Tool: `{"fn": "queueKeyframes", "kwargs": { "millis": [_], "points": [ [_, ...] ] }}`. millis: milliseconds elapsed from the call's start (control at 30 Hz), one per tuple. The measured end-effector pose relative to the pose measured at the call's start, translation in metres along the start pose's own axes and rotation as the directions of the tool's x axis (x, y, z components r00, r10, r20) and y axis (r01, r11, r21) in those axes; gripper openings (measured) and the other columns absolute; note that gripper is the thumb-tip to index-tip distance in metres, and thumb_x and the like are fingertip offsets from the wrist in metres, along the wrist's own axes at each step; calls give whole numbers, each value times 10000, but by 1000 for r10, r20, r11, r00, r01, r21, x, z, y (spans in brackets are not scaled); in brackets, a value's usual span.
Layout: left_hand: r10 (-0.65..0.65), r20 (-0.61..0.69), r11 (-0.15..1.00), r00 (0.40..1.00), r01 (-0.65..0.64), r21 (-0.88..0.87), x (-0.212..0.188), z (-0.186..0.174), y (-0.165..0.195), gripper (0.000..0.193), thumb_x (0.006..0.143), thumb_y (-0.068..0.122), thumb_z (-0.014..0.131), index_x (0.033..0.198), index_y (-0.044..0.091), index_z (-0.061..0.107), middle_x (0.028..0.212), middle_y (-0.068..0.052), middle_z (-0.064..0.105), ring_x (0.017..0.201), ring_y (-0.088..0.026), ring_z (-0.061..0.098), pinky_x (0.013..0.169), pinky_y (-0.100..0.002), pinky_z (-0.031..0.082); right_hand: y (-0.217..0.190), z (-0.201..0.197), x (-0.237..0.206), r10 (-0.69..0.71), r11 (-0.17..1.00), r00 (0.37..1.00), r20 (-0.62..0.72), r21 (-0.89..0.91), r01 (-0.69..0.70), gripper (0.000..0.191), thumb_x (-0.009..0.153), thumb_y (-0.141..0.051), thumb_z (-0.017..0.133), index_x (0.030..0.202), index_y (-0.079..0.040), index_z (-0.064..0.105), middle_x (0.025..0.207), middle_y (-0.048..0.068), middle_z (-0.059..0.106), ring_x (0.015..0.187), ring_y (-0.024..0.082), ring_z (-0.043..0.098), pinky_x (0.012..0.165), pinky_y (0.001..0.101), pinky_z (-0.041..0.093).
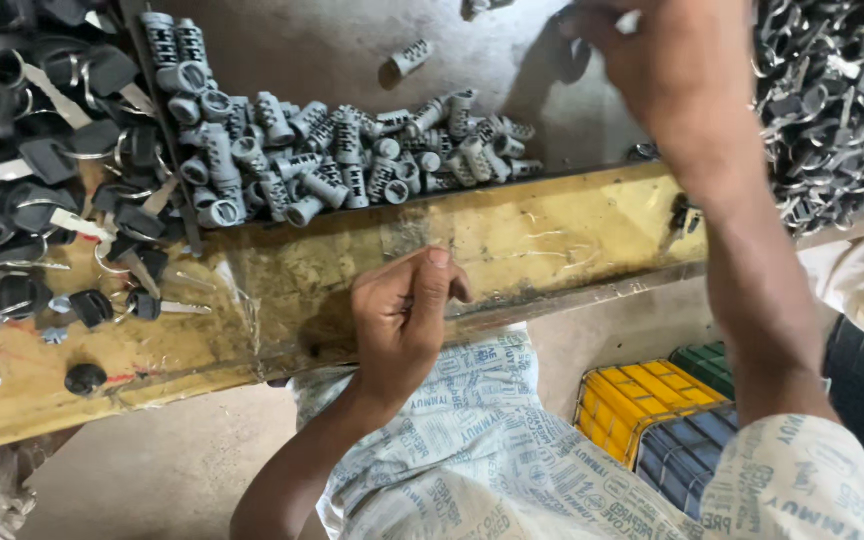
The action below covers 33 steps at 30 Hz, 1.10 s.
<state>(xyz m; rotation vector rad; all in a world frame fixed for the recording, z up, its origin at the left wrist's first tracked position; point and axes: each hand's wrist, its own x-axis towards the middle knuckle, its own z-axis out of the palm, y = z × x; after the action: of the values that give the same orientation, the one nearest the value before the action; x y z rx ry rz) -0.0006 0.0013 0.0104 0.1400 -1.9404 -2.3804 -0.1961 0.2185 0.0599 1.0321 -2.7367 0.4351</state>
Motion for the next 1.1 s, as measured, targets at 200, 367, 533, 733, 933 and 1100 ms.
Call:
{"fn": "queueKeyframes", "kwargs": {
  "millis": [200, 367, 533, 733, 933, 1100],
  "points": [
    [-38, -27, 997, 999, 40, 63, -3, 6, 3, 383, 1114, 170, 534, 821, -20, 689, 712, -36, 655, 609, -79, 555, 567, -256, 438, -4, 7, -7, -163, 960, 986, 27, -227, 165, 114, 950, -41, 804, 983, -8, 700, 839, 115, 695, 764, 278, 670, 684, 382, 536],
    [-190, -39, 982, 981, 189, -13, -4, 11, 3, 171, 982, 158, 685, 979, -2, 746, 725, -13, 680, 581, -27, 536, 488, -211, 386, -48, -18, -31, 37, 962, 983, 181, 261, -84, 58, 1060, 9, 730, 1076, -38, 699, 908, 95, 725, 638, 145, 627, 550, 289, 476],
    [-198, 82, 961, 977, 210, -182, -3, 7, -1, 145, 955, 118, 770, 1024, -9, 765, 764, -42, 733, 587, -32, 619, 481, -206, 472, -111, -20, -84, -25, 885, 973, 231, 458, -86, 111, 901, 20, 761, 1007, 12, 731, 726, 61, 683, 548, 101, 615, 454, 256, 498],
    [-188, 3, 921, 982, 177, -347, -6, -2, -7, 160, 1037, 125, 704, 1048, -34, 723, 790, -38, 701, 593, -48, 581, 487, -217, 427, -104, -6, -59, -107, 902, 989, 99, 428, 55, 100, 973, -51, 816, 1038, 15, 780, 743, 70, 706, 559, 91, 609, 441, 236, 460],
    [-210, -31, 906, 977, 183, -381, -12, -10, -9, 194, 1098, 166, 657, 1076, -23, 695, 794, -3, 644, 623, -38, 529, 547, -216, 414, -92, -18, -2, -74, 786, 952, 296, 605, -127, 68, 985, -12, 724, 1024, 25, 765, 839, 123, 739, 644, 141, 680, 536, 262, 505],
    [-225, 58, 892, 973, 230, -389, -13, -29, -10, 199, 1076, 163, 668, 1127, -25, 707, 814, -7, 662, 654, -32, 540, 562, -209, 416, -119, -10, -2, -258, 780, 924, 282, 625, 27, 66, 930, -14, 793, 995, -4, 783, 983, 127, 751, 756, 146, 741, 602, 233, 558]
  ]
}}
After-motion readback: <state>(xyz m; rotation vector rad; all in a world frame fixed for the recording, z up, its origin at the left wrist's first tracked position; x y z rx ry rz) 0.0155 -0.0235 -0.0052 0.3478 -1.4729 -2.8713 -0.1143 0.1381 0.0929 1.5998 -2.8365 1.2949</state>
